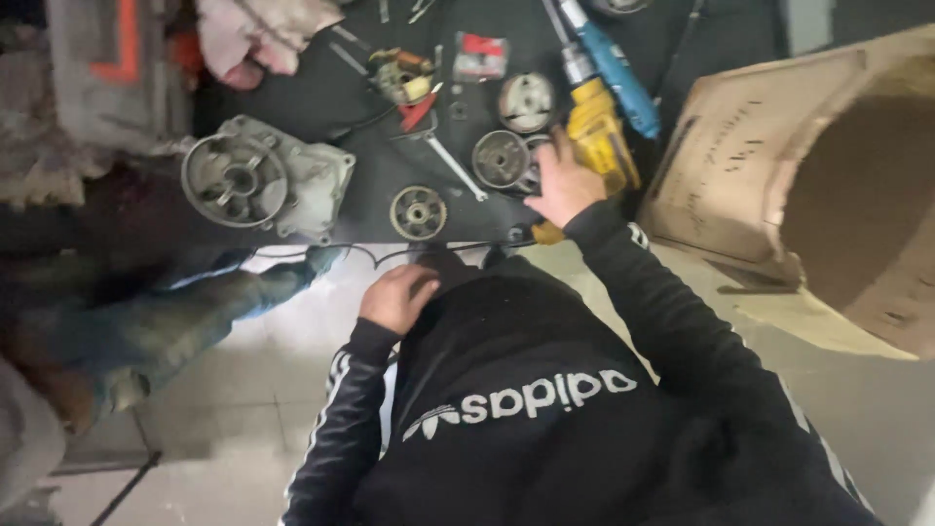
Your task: The person assembles a motorcycle engine casing, inserting a bearing and tightening bolts with a wrench. They also retrieve various gears and parts from a cardboard box and place them on the workbench.
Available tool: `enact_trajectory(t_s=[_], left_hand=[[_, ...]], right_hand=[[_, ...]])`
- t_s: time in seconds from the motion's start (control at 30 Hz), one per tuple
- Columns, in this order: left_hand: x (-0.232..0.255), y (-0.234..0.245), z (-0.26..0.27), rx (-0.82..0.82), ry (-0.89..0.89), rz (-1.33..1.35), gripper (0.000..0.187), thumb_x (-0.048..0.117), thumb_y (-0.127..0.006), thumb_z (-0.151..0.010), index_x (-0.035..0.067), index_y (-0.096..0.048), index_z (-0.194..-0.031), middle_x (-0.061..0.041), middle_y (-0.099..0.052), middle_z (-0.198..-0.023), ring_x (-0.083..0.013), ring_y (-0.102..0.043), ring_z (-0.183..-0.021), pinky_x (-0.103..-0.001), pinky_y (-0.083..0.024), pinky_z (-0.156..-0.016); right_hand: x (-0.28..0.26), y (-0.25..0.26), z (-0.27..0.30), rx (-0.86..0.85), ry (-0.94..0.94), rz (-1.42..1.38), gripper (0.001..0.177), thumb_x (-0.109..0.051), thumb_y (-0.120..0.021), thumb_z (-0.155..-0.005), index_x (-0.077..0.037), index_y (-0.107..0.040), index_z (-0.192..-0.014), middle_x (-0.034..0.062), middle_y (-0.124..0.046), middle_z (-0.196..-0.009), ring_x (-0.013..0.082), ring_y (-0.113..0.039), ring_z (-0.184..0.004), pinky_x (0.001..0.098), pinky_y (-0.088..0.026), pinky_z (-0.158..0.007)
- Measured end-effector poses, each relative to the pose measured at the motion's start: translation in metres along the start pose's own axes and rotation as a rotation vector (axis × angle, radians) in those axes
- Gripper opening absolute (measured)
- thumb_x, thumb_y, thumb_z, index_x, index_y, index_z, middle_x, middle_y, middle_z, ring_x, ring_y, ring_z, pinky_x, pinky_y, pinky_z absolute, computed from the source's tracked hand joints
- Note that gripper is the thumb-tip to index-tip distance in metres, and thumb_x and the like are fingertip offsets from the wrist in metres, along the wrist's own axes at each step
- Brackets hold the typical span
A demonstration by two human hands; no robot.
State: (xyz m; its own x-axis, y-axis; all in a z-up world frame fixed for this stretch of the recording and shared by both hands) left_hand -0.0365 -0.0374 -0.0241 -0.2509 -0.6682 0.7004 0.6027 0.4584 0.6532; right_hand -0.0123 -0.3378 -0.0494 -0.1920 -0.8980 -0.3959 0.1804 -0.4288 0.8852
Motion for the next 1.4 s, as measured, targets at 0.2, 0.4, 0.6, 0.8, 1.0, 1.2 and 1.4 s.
enact_trajectory(t_s=[0.2,0.4,0.6,0.8,1.0,1.2,1.4], left_hand=[[-0.01,0.002,-0.018,0.068,0.024,-0.023,0.023,0.031,-0.07,-0.092,0.015,-0.075,-0.107,-0.009,-0.073,-0.105,-0.0318,-0.069,-0.099,-0.043,-0.055,-0.083],[-0.013,0.014,-0.046,0.155,0.06,-0.126,0.025,0.031,-0.074,-0.091,0.015,-0.074,-0.11,-0.01,-0.072,-0.106,-0.0343,-0.067,-0.102,-0.045,-0.053,-0.087],[0.002,0.024,-0.06,0.256,-0.064,-0.227,0.069,0.028,-0.087,-0.074,0.013,-0.059,-0.134,-0.018,-0.056,-0.137,-0.0409,-0.053,-0.125,-0.05,-0.046,-0.104],[-0.003,0.003,-0.083,0.175,0.038,-0.343,0.098,0.03,-0.095,-0.059,0.02,-0.049,-0.146,-0.019,-0.042,-0.153,-0.0421,-0.044,-0.135,-0.054,-0.04,-0.106],[-0.007,0.001,-0.085,0.175,0.027,-0.397,0.101,0.031,-0.095,-0.059,0.023,-0.049,-0.149,-0.015,-0.045,-0.152,-0.0393,-0.046,-0.134,-0.054,-0.041,-0.106],[-0.007,0.003,-0.085,0.172,0.016,-0.416,0.1,0.032,-0.095,-0.06,0.024,-0.05,-0.148,-0.014,-0.047,-0.149,-0.0387,-0.047,-0.132,-0.054,-0.042,-0.104],[-0.013,0.001,-0.089,0.159,0.01,-0.412,0.097,0.035,-0.095,-0.059,0.024,-0.052,-0.145,-0.014,-0.047,-0.148,-0.0384,-0.047,-0.132,-0.054,-0.042,-0.103]], right_hand=[[0.004,-0.01,-0.017,-0.024,-0.024,0.098,0.085,-0.032,-0.092,-0.064,-0.011,-0.048,-0.133,0.0281,-0.044,-0.146,0.0437,-0.069,-0.098,0.0502,-0.058,-0.075],[-0.011,0.02,-0.015,-0.122,-0.069,0.167,0.078,-0.038,-0.086,-0.068,-0.01,-0.052,-0.133,0.0283,-0.056,-0.13,0.0433,-0.07,-0.095,0.0507,-0.058,-0.079],[0.031,0.005,0.004,-0.368,-0.096,-0.417,0.072,-0.054,-0.07,-0.082,-0.009,-0.057,-0.136,0.0267,-0.07,-0.116,0.0356,-0.068,-0.089,0.0422,-0.05,-0.07],[-0.011,0.025,0.033,-0.623,-0.136,-2.054,0.07,-0.058,-0.044,-0.1,-0.006,-0.056,-0.146,0.0368,-0.068,-0.127,0.0169,-0.063,-0.065,0.027,-0.033,-0.049],[-0.027,0.041,0.033,-0.484,-0.096,-2.004,0.076,-0.058,-0.047,-0.098,-0.002,-0.05,-0.149,0.0389,-0.061,-0.134,0.0192,-0.064,-0.077,0.0278,-0.04,-0.055],[-0.034,0.045,0.038,-0.455,-0.001,-1.954,0.084,-0.061,-0.055,-0.096,-0.002,-0.044,-0.154,0.0361,-0.059,-0.14,0.019,-0.064,-0.089,0.0279,-0.043,-0.063],[-0.024,0.113,0.116,-0.199,0.121,-1.695,0.09,-0.066,-0.06,-0.094,0.002,-0.042,-0.149,0.028,-0.056,-0.14,0.0326,-0.06,-0.117,0.047,-0.047,-0.096]])
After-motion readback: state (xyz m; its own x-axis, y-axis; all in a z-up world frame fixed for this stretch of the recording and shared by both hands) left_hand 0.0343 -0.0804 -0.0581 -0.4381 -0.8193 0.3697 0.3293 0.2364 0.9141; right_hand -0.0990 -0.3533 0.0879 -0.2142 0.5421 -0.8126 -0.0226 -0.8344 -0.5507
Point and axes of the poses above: each hand's wrist, its own z-axis away from the middle knuckle, its own y-axis out of the back of the hand, x = y × z, the point moved 9 cm from there along -z, towards the middle knuckle
